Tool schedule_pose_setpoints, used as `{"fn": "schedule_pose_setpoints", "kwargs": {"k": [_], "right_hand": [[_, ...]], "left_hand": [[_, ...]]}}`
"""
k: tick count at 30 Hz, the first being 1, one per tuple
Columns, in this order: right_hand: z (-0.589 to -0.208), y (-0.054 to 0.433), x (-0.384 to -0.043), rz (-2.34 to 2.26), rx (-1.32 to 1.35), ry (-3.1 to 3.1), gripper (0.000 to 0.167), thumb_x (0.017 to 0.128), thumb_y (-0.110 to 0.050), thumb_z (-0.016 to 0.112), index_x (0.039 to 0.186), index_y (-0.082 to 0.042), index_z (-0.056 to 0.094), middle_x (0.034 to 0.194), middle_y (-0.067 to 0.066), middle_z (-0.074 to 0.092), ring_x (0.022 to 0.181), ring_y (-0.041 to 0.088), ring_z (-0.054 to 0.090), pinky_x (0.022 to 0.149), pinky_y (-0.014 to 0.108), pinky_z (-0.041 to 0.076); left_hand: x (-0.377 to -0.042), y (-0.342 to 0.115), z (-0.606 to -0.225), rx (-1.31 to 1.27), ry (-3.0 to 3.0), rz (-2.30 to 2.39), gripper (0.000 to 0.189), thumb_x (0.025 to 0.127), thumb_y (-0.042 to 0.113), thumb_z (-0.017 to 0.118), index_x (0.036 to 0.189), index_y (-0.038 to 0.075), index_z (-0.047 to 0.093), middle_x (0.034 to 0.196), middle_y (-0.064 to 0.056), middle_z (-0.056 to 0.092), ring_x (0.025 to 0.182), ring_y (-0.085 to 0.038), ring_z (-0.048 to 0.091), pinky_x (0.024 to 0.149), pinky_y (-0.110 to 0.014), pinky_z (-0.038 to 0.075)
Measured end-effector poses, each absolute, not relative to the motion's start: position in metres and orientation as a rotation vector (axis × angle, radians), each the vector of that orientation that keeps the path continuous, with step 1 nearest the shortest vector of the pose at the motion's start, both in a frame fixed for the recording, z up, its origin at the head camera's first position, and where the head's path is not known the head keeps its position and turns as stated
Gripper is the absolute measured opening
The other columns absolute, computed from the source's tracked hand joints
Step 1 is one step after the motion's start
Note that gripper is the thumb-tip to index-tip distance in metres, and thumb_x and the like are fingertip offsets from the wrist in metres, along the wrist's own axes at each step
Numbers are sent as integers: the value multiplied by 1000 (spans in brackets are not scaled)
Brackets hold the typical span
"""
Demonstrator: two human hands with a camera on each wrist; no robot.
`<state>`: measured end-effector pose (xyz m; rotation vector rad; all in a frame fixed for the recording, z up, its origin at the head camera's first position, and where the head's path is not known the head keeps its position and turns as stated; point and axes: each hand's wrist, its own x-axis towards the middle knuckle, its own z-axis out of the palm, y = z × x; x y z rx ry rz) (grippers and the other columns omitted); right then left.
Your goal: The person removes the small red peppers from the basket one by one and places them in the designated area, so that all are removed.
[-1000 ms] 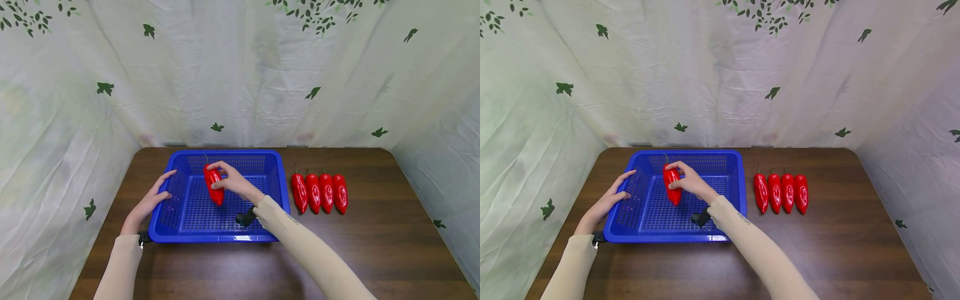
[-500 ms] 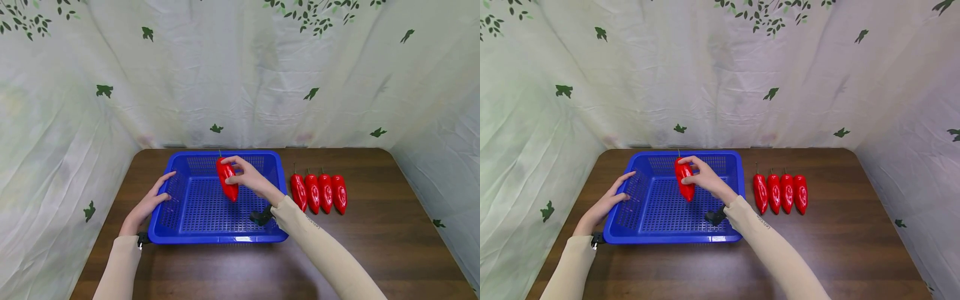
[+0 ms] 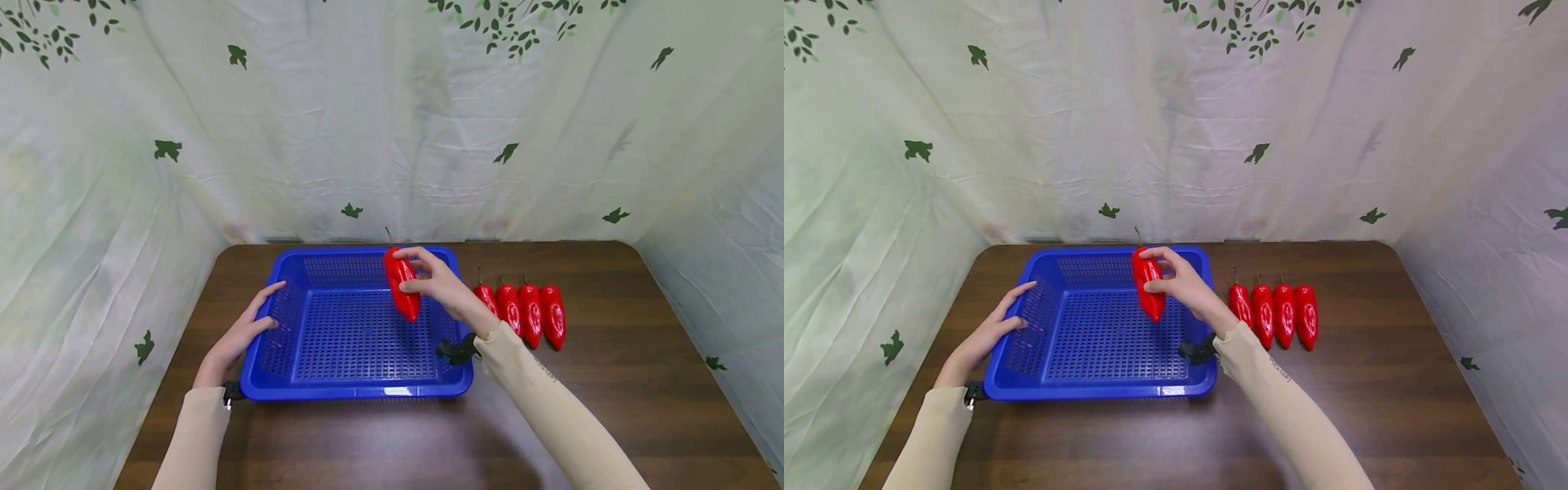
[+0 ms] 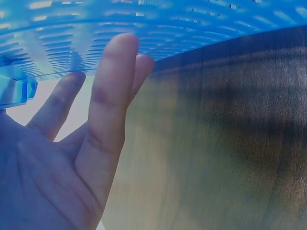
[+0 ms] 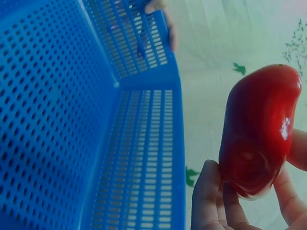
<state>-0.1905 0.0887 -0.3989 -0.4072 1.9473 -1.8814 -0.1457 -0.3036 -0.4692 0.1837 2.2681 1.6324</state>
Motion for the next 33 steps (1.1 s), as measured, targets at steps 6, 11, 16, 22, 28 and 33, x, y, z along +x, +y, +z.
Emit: {"fn": "schedule_pose_setpoints", "kwargs": {"k": [6, 11, 16, 22, 28, 33], "right_hand": [[-404, 107, -192, -1915, -352, 1959, 50, 87, -2, 63, 134, -10, 48, 130, 18, 48, 111, 33, 52, 81, 39, 52], [-407, 121, -191, -1928, -322, 1980, 50, 88, -2, 61, 135, -10, 47, 131, 19, 47, 113, 34, 50, 81, 40, 52], [-410, 133, -191, -1897, -281, 2019, 49, 89, -5, 61, 136, -13, 46, 134, 16, 46, 117, 33, 47, 83, 40, 50], [-416, 144, -190, -1923, -259, 2025, 49, 90, -2, 60, 136, -10, 46, 133, 20, 46, 111, 34, 52, 79, 36, 50], [-419, 155, -187, -1954, -252, 2028, 49, 91, -2, 59, 136, -11, 45, 132, 20, 46, 110, 34, 53, 79, 36, 53], [-419, 163, -185, -1972, -224, 2037, 49, 90, -3, 59, 136, -13, 44, 133, 18, 46, 113, 36, 51, 81, 38, 53]], "left_hand": [[-146, -304, -470, 155, 2280, 1616, 69, 94, 6, 43, 151, 35, 18, 156, -15, 4, 127, -48, 29, 85, -49, 44], [-146, -303, -470, 169, 2269, 1638, 71, 92, 4, 44, 152, 32, 18, 155, -17, 6, 124, -46, 32, 84, -45, 45], [-146, -302, -469, 195, 2265, 1659, 73, 90, 2, 44, 153, 28, 17, 154, -19, 8, 121, -45, 33, 82, -41, 45], [-146, -301, -470, 205, 2271, 1657, 72, 91, 2, 44, 153, 26, 17, 154, -18, 8, 123, -44, 32, 84, -42, 44], [-146, -301, -470, 205, 2277, 1649, 72, 91, 3, 44, 153, 27, 17, 155, -18, 7, 123, -44, 32, 84, -42, 43], [-146, -301, -469, 197, 2278, 1645, 72, 91, 3, 45, 153, 27, 16, 155, -17, 7, 124, -43, 31, 85, -42, 42]]}}
